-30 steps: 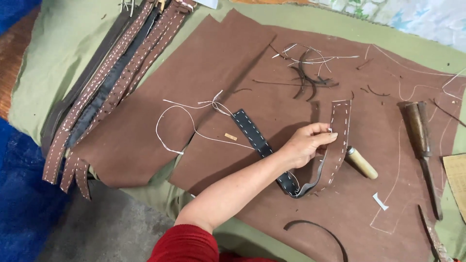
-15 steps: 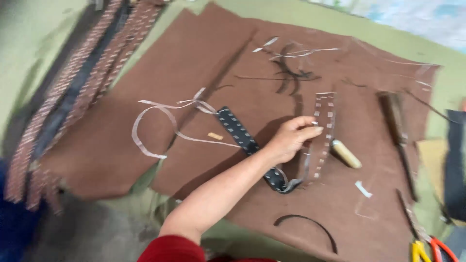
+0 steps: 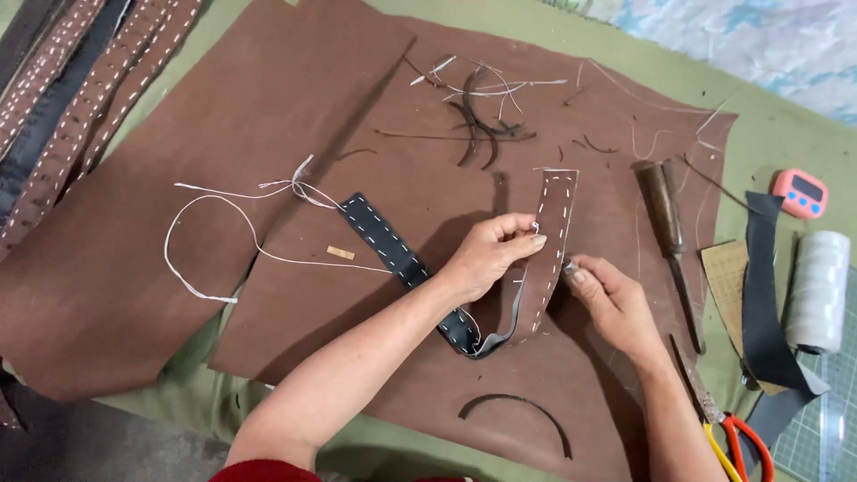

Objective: Using a hand awl to punch holes along a pre-marked line on a leather strap in a workshop environment.

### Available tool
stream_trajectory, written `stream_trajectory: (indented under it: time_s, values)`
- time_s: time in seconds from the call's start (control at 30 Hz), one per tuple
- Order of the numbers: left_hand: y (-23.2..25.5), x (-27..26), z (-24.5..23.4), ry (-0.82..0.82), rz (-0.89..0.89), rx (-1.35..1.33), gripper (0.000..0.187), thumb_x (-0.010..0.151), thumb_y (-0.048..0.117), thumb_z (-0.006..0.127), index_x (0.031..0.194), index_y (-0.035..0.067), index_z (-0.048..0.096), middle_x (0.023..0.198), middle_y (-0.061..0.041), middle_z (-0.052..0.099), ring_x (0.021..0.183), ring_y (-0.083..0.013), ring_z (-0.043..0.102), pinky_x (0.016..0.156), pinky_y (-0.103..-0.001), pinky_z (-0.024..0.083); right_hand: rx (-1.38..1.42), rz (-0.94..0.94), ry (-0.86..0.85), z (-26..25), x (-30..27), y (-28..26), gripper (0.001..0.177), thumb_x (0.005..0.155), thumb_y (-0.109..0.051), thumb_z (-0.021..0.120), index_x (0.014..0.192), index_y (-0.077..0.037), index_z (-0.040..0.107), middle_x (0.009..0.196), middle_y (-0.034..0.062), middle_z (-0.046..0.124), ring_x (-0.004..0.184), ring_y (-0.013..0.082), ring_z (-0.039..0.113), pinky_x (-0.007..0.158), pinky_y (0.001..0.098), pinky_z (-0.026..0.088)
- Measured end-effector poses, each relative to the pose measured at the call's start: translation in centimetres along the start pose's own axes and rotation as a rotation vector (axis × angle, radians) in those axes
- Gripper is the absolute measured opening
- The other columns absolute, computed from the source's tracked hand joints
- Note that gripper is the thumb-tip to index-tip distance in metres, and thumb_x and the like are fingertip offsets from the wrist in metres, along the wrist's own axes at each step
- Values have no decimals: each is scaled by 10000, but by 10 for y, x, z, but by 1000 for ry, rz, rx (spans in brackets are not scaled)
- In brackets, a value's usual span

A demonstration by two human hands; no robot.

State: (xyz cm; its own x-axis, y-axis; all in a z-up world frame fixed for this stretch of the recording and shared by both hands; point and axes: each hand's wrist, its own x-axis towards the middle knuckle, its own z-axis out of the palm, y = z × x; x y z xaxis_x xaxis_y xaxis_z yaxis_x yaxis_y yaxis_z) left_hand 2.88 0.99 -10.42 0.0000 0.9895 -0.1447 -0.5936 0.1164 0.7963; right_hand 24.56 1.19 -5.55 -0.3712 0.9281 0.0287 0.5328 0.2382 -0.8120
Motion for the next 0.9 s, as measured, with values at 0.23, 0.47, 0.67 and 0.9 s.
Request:
stream_trajectory:
  time_s: [0.23, 0.47, 0.67, 0.9]
  values:
    - [10, -8, 11, 34, -12, -57, 368, 881, 176, 851, 1173, 10, 699, 885, -74, 710, 749, -103, 691, 606, -220, 610, 317, 72, 60, 15, -15, -7, 277, 1069, -222, 522, 1162, -45, 714, 476, 94, 527, 415, 172, 541, 444, 265, 491]
    - [20, -13, 17, 36, 11, 25, 268, 925, 206, 804, 1111, 26, 733, 875, -92, 729, 735, -113, 699, 635, -235, 623, 334, 15, 35, 14, -19, -21, 288, 1030, -205, 576, 1148, 5, 733, 516, 149, 628, 445, 182, 603, 433, 299, 518]
    - [22, -13, 16, 61, 81, 119, 214, 955, 229, 778, 1076, 54, 750, 838, -103, 741, 717, -135, 728, 643, -259, 630, 379, -97, 306, 18, -18, -18, 253, 990, -27, 676, 1215, 85, 648, 802, 168, 637, 648, 209, 686, 531, 273, 558]
    - [38, -28, 27, -1, 305, 341, 172, 969, 250, 757, 1057, 103, 746, 852, -53, 665, 818, -114, 670, 750, -292, 584, 689, 17, 266, 22, -20, -13, 218, 1052, -144, 578, 1110, 50, 658, 723, 210, 593, 440, 173, 541, 353, 271, 437]
